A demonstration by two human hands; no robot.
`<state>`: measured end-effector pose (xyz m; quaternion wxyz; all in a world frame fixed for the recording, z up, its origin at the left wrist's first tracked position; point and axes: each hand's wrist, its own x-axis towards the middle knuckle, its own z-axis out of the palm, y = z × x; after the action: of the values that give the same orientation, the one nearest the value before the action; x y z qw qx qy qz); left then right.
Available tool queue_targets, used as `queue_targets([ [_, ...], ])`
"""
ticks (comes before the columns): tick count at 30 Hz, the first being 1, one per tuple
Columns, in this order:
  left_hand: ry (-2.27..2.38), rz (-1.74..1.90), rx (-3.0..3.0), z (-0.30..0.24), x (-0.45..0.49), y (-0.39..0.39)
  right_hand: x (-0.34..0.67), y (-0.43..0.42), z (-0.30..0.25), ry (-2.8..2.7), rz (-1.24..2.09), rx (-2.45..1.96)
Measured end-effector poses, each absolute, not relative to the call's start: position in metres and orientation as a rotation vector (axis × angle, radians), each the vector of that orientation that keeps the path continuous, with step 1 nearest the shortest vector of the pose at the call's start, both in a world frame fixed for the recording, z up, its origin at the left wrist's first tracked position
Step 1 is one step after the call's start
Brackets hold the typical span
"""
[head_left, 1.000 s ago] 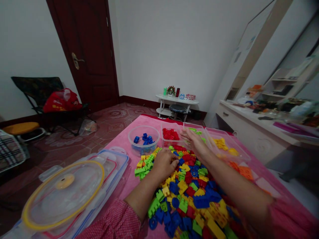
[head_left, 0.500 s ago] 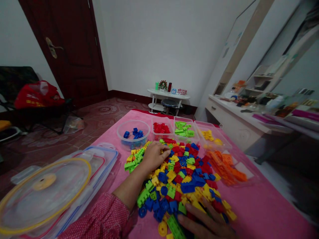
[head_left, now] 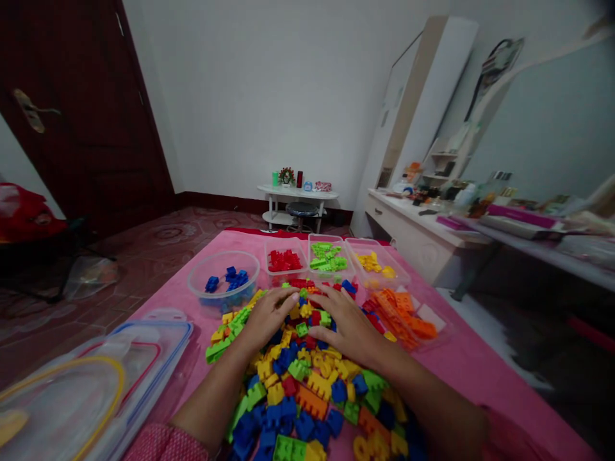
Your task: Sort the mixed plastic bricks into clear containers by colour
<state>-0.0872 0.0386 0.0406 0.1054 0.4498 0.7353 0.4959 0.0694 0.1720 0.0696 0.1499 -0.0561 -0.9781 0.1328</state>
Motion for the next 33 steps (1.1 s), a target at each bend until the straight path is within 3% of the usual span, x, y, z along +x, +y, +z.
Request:
queue_targets([
  [5,2.285,1.345,1.454,0.031,-0.092,0.042,0.138,0.177,0.06,-2.668,0.468,-0.351],
  [9,2.312,1.308,1.527,0.026,-0.094,0.043,0.219,0.175,0.021,-2.648,0.374,-0.195],
  [13,2.34,1.29,1.539,0.023,-0.095,0.044,0.252,0.176,-0.017,-2.703,0.327,-0.347],
  [17,2.316,1.297,1.549,0.024,-0.094,0.044,0.235,0.174,-0.022,-2.701,0.366,-0.414],
  [26,2.308,1.403,1.418,0.034,-0.088,0.04,0.148,0.164,0.009,-2.612,0.625,-0.441],
  [33,2.225,1.526,1.247,0.035,-0.086,0.038,0.068,0.172,0.043,-2.583,0.644,-0.401],
])
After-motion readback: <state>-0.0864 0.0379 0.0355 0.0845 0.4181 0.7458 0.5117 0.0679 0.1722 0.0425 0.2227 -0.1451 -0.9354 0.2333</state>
